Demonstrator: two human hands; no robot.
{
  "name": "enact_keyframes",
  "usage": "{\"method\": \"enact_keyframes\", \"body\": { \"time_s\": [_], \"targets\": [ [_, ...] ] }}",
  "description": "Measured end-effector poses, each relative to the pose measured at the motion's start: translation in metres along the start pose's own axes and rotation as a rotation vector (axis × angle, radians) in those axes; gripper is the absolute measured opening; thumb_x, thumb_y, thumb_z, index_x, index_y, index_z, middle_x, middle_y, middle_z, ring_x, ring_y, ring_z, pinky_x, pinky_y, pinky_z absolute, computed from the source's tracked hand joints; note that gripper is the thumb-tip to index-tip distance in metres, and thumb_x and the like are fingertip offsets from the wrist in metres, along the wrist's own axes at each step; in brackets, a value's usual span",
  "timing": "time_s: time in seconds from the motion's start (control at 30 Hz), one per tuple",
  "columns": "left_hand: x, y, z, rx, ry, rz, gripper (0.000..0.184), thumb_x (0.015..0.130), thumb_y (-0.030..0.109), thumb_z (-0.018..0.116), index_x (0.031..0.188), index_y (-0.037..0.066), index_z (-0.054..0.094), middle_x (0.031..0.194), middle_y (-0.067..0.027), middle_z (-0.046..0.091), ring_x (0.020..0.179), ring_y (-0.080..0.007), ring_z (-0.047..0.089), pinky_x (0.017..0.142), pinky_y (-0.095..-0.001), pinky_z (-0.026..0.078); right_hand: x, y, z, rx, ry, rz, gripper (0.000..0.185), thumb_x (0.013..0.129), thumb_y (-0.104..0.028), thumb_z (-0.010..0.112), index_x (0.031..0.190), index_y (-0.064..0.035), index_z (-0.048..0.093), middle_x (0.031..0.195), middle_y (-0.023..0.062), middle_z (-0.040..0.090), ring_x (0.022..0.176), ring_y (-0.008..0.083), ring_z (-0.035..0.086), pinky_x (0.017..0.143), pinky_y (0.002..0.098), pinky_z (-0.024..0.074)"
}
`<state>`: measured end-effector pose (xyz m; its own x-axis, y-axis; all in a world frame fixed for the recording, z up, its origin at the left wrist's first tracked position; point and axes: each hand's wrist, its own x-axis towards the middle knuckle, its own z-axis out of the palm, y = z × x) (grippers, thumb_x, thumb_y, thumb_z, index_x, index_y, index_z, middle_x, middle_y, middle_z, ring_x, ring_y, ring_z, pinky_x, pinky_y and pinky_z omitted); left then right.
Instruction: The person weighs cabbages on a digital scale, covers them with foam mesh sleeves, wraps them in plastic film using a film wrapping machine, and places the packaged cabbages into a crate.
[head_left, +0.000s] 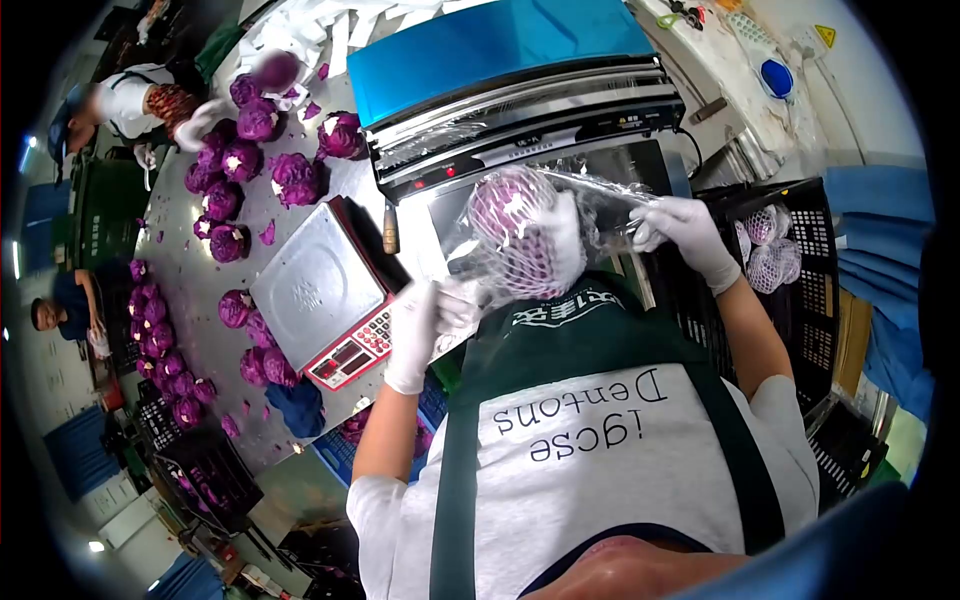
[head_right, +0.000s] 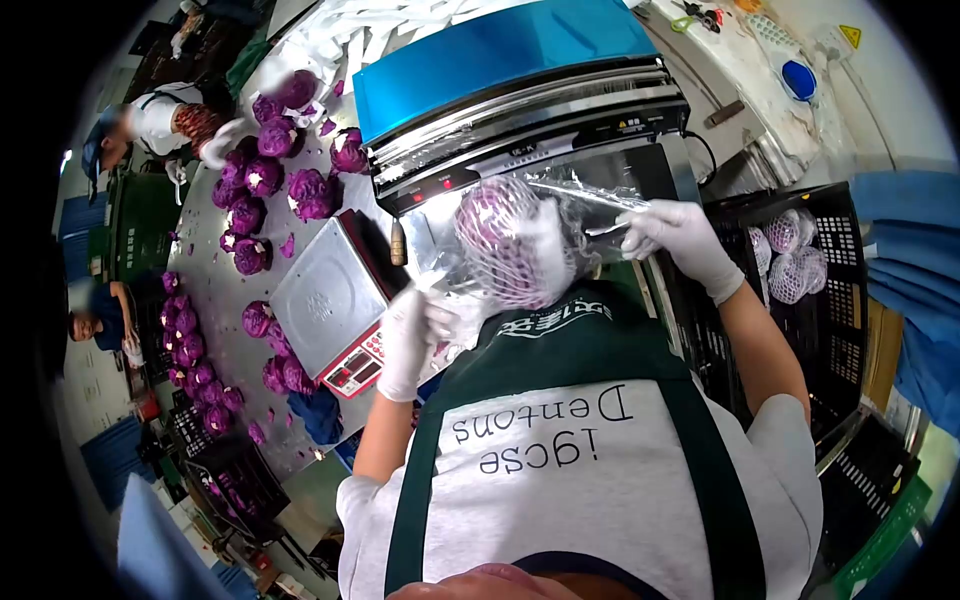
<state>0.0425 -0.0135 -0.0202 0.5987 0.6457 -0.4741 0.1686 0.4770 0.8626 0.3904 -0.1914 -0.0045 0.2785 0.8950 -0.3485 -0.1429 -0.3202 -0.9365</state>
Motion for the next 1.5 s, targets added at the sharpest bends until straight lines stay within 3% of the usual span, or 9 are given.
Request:
{"method": "enact_keyframes", "body": {
  "time_s": [0.37, 0.43, 0.53, 0.67, 0.93, 1.07, 1.23, 1.37, 1.5],
  "targets": [
    [0.018, -0.117, -0.038, -0.461, 0.152, -0.634, 0.025, 0.1, 0.027, 0.047, 0.082, 0.01, 0.055, 0.052, 0.0065, 0.044, 0.036, -0.0047, 0.035, 0.035, -0.0184, 0.026, -0.019, 0.153, 0.013, 0.584, 0.078, 0.535, 0.026, 0.098, -0.029, 0.051, 0.094, -0.0038, 0.058, 0.066, -0.0048, 0.047, 0.054, 0.0046, 0.041, 0.048, 0.018, 0.0344],
    [0.043, -0.187, -0.048, -0.771, -0.47, -0.627, 0.019, 0.098, 0.023, 0.049, 0.093, 0.007, 0.059, 0.065, -0.0004, 0.059, 0.048, -0.0085, 0.051, 0.047, -0.0221, 0.043, -0.013, 0.179, 0.03, 0.599, 0.117, 0.618, 0.028, 0.098, -0.031, 0.051, 0.097, -0.0045, 0.059, 0.069, -0.0049, 0.05, 0.055, 0.0037, 0.042, 0.049, 0.0168, 0.0346],
    [0.07, -0.14, 0.055, -0.212, -0.147, -0.517, 0.026, 0.098, 0.024, 0.048, 0.109, 0.003, 0.059, 0.096, -0.0109, 0.067, 0.084, -0.0145, 0.065, 0.077, -0.0307, 0.053, -0.005, 0.161, 0.068, 0.575, 0.169, 0.577, 0.028, 0.097, -0.03, 0.054, 0.102, -0.0046, 0.064, 0.078, -0.0058, 0.059, 0.062, 0.002, 0.05, 0.055, 0.0161, 0.0383],
    [0.075, -0.124, 0.099, -0.564, -0.38, -0.308, 0.029, 0.099, 0.024, 0.046, 0.118, 0.003, 0.055, 0.106, -0.012, 0.063, 0.093, -0.0164, 0.062, 0.085, -0.0325, 0.051, -0.005, 0.157, 0.073, 0.414, 0.381, 0.548, 0.024, 0.097, -0.027, 0.054, 0.096, -0.0063, 0.066, 0.07, -0.0066, 0.054, 0.058, 0.0021, 0.045, 0.053, 0.0171, 0.0342],
    [0.058, -0.023, 0.092, -0.593, -0.786, -0.224, 0.04, 0.101, 0.023, 0.043, 0.134, 0.002, 0.046, 0.125, -0.0142, 0.057, 0.113, -0.0204, 0.057, 0.101, -0.0361, 0.045, -0.054, -0.036, 0.069, -0.113, 0.158, -0.444, 0.019, 0.08, -0.004, 0.06, 0.061, -0.0018, 0.06, 0.057, 0.0009, 0.052, 0.05, 0.0074, 0.045, 0.046, 0.025, 0.0336],
    [0.068, -0.029, 0.045, -0.262, -1.067, -0.653, 0.049, 0.1, 0.026, 0.045, 0.141, 0.0, 0.037, 0.141, -0.0134, 0.045, 0.127, -0.0216, 0.047, 0.107, -0.0343, 0.04, -0.062, -0.086, 0.117, -0.854, -0.382, -0.961, 0.014, 0.08, -0.028, 0.07, 0.08, -0.0143, 0.067, 0.054, -0.0003, 0.045, 0.045, 0.0177, 0.047, 0.041, 0.0328, 0.0356],
    [0.044, -0.025, 0.056, 0.311, -1.18, -0.29, 0.049, 0.095, 0.02, 0.057, 0.137, -0.001, 0.043, 0.134, -0.0134, 0.051, 0.12, -0.0178, 0.052, 0.098, -0.0298, 0.045, 0.005, -0.052, 0.139, -0.814, -0.077, -1.264, 0.018, 0.082, -0.028, 0.07, 0.078, -0.0104, 0.07, 0.06, 0.0021, 0.054, 0.048, 0.0165, 0.052, 0.043, 0.0306, 0.0389],
    [0.046, -0.057, 0.035, 0.638, -1.364, 0.221, 0.05, 0.095, 0.024, 0.056, 0.136, -0.003, 0.044, 0.134, -0.013, 0.05, 0.117, -0.0179, 0.052, 0.098, -0.0302, 0.044, 0.025, 0.053, 0.166, -0.261, -0.263, -0.379, 0.02, 0.083, -0.019, 0.066, 0.083, 0.0005, 0.069, 0.074, 0.0107, 0.067, 0.059, 0.0147, 0.059, 0.055, 0.0319, 0.0457],
    [0.005, -0.04, 0.034, 0.365, -0.898, -0.535, 0.05, 0.096, 0.027, 0.054, 0.135, -0.004, 0.045, 0.131, -0.0116, 0.055, 0.116, -0.0167, 0.054, 0.102, -0.0319, 0.04, 0.017, 0.082, 0.167, -0.319, -0.485, -0.035, 0.025, 0.082, -0.024, 0.068, 0.081, 0.0009, 0.07, 0.071, 0.0096, 0.067, 0.064, 0.0135, 0.058, 0.062, 0.0295, 0.046]
  ]
}}
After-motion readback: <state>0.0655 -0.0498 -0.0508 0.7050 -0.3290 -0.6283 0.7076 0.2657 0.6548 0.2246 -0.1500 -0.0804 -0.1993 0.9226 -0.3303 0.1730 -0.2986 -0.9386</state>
